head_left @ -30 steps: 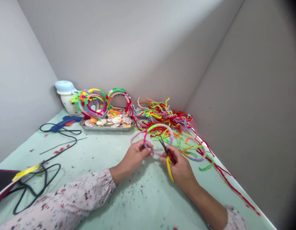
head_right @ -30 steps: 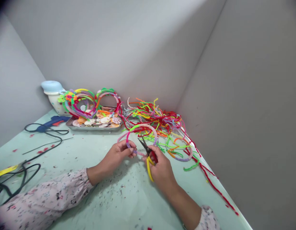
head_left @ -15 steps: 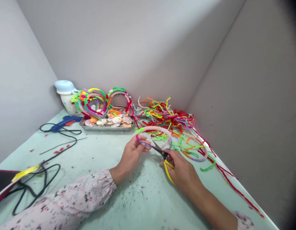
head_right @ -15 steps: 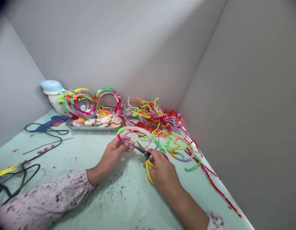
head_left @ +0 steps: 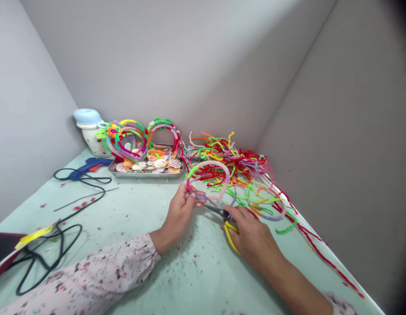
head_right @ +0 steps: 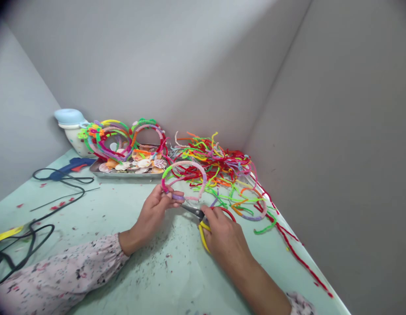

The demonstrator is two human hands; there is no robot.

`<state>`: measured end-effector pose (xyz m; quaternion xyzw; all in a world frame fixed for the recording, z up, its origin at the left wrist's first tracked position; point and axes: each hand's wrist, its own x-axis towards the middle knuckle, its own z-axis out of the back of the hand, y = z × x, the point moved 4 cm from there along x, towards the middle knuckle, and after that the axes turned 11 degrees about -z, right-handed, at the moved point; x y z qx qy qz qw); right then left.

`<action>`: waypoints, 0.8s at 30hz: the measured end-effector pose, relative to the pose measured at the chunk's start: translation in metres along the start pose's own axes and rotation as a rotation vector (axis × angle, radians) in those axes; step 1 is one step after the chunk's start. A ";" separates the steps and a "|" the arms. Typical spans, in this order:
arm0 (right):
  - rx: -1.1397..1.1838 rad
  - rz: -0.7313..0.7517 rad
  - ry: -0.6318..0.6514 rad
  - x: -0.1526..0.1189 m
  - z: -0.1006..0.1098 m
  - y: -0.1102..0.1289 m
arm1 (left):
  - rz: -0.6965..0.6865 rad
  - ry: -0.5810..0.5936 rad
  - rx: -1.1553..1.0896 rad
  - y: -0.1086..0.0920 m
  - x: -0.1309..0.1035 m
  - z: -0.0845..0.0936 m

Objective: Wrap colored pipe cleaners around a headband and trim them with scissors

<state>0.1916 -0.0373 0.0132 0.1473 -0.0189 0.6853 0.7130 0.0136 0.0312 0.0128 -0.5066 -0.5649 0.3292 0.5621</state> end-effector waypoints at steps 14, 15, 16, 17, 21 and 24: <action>0.028 -0.057 -0.056 0.001 0.002 -0.005 | -0.072 0.011 0.081 -0.001 -0.001 -0.002; 0.033 -0.057 -0.061 0.000 0.002 -0.005 | -0.074 0.015 0.089 0.000 -0.002 -0.003; 0.038 -0.056 -0.067 0.000 0.001 -0.005 | -0.075 0.023 0.100 0.000 -0.003 -0.003; 0.041 -0.055 -0.073 0.000 0.001 -0.006 | -0.075 0.032 0.113 0.001 -0.004 -0.003; 0.020 -0.057 -0.079 0.000 -0.001 -0.005 | -0.087 0.044 0.187 0.002 -0.009 -0.003; -0.029 -0.069 -0.064 0.000 -0.002 -0.003 | -0.102 0.043 0.237 0.000 -0.012 -0.002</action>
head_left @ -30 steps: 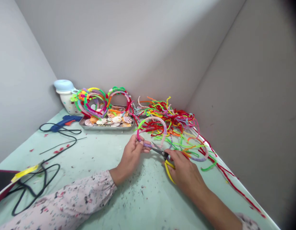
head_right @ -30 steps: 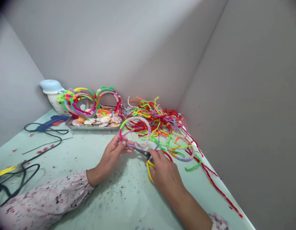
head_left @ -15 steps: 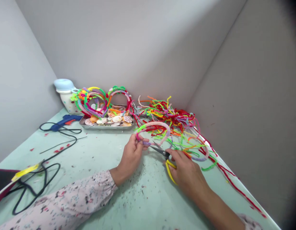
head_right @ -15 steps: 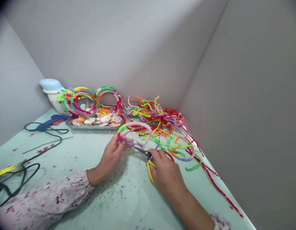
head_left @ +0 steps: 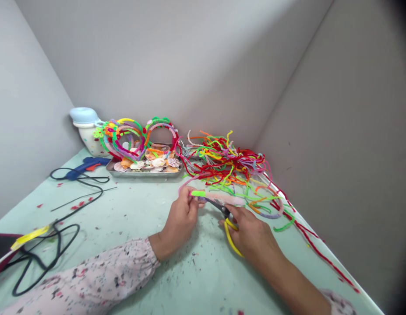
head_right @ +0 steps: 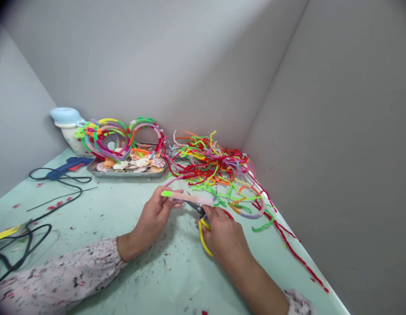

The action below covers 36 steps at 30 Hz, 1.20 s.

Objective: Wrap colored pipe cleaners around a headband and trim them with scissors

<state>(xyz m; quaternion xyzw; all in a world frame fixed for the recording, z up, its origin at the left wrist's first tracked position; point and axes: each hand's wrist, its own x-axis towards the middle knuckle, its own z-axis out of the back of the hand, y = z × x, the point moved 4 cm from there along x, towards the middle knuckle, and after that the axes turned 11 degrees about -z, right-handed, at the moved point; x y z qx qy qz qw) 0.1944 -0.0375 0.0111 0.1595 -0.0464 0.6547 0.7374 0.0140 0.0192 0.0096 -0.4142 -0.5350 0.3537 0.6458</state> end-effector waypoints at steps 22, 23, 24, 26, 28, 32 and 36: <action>-0.014 0.026 0.088 0.005 0.004 0.002 | -0.022 0.000 0.072 0.000 0.001 -0.001; -0.015 0.029 0.095 0.005 0.004 0.001 | -0.022 0.000 0.088 -0.001 0.002 0.000; -0.016 0.034 0.098 0.005 0.003 0.000 | -0.026 -0.005 0.104 -0.002 0.003 0.001; -0.011 0.058 0.092 0.005 0.003 -0.001 | -0.041 -0.015 0.125 -0.005 0.005 0.004; -0.004 0.093 0.079 0.004 0.004 -0.001 | -0.060 -0.031 0.125 -0.006 0.006 0.006; -0.026 0.104 0.059 0.003 0.004 -0.001 | -0.040 -0.013 0.104 -0.005 0.008 0.005; -0.063 0.083 0.053 0.005 0.004 0.000 | -0.021 0.015 0.101 -0.004 0.007 0.002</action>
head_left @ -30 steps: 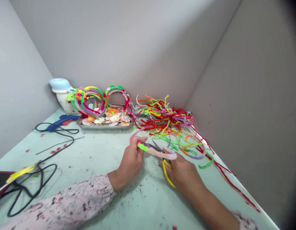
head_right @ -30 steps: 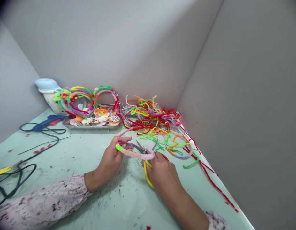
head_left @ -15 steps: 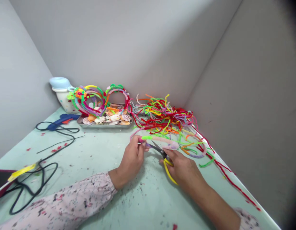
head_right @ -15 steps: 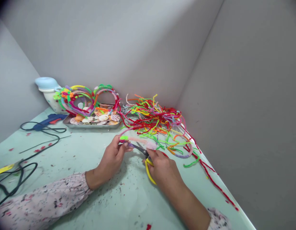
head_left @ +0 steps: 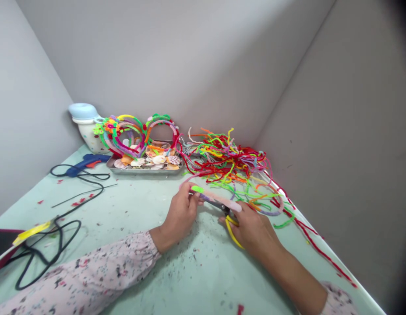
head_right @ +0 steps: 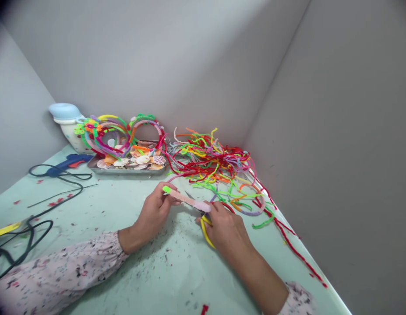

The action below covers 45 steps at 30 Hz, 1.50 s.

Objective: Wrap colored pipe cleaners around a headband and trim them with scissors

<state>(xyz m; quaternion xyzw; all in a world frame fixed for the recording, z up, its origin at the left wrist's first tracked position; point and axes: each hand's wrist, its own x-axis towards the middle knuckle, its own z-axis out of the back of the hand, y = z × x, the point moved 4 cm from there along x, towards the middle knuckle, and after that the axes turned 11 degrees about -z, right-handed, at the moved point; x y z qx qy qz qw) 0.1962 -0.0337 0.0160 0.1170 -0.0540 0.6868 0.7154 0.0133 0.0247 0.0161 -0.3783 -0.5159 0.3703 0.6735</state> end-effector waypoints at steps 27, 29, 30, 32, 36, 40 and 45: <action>0.091 0.065 -0.030 0.003 -0.013 -0.004 | 0.021 0.032 -0.024 0.005 -0.001 -0.003; 0.078 0.068 -0.053 0.003 -0.012 -0.003 | 0.033 0.036 -0.022 0.006 -0.001 -0.003; 0.075 0.076 -0.064 0.003 -0.011 -0.003 | 0.036 0.039 -0.018 0.007 -0.001 -0.003; 0.074 0.098 -0.087 0.003 -0.011 -0.002 | 0.038 0.041 -0.015 0.008 0.000 -0.003; 0.056 0.110 -0.129 0.002 -0.011 -0.003 | 0.040 0.041 -0.007 0.009 0.000 -0.003; 0.035 0.132 -0.161 0.001 -0.012 -0.004 | 0.039 0.039 -0.008 0.010 0.000 -0.003; 0.032 0.154 -0.172 0.002 -0.011 -0.005 | 0.050 0.027 -0.012 0.009 0.000 -0.002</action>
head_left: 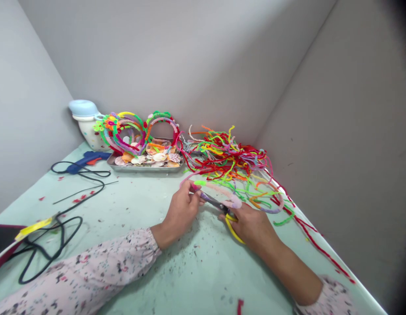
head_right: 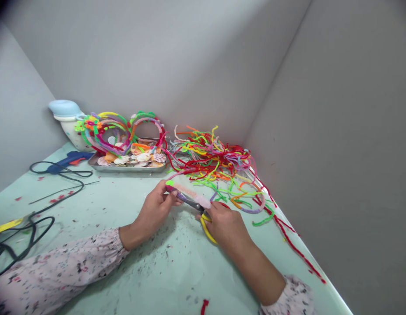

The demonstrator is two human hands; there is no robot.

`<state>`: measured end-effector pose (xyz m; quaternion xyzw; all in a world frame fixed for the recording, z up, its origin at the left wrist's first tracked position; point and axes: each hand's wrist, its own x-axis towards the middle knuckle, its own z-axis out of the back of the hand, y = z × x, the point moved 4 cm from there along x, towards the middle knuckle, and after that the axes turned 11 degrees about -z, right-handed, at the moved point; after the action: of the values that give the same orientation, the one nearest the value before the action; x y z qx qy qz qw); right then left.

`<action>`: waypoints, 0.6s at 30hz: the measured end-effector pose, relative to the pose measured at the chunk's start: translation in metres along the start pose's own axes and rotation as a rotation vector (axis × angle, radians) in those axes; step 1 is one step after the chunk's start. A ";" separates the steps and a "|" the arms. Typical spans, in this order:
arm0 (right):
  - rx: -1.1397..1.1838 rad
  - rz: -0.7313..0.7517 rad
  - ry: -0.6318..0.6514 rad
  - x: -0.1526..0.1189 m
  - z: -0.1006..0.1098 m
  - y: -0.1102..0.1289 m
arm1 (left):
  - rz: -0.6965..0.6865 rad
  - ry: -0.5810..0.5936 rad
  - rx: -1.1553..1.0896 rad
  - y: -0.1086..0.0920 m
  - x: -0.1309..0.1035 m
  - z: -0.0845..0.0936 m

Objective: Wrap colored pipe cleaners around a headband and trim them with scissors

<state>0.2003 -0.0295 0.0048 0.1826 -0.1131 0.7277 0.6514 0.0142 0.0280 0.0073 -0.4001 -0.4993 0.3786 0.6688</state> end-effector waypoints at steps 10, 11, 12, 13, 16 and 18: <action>0.016 -0.067 0.109 0.001 0.011 0.008 | -0.003 -0.036 -0.021 0.003 0.004 0.004; 0.002 -0.077 0.116 0.001 0.011 0.009 | 0.001 -0.038 -0.032 0.004 0.004 0.004; -0.004 -0.083 0.124 0.001 0.011 0.009 | 0.005 -0.038 -0.042 0.005 0.005 0.004; -0.002 -0.088 0.131 0.001 0.011 0.009 | 0.011 -0.036 -0.047 0.006 0.005 0.004; 0.005 -0.116 0.143 0.002 0.009 0.007 | 0.023 -0.023 -0.026 0.005 0.005 0.003; 0.004 -0.132 0.154 0.003 0.008 0.006 | 0.027 -0.012 -0.006 0.003 0.004 0.002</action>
<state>0.1948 -0.0307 0.0142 0.1346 -0.0488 0.6952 0.7044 0.0126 0.0329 0.0068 -0.4064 -0.4990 0.3883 0.6596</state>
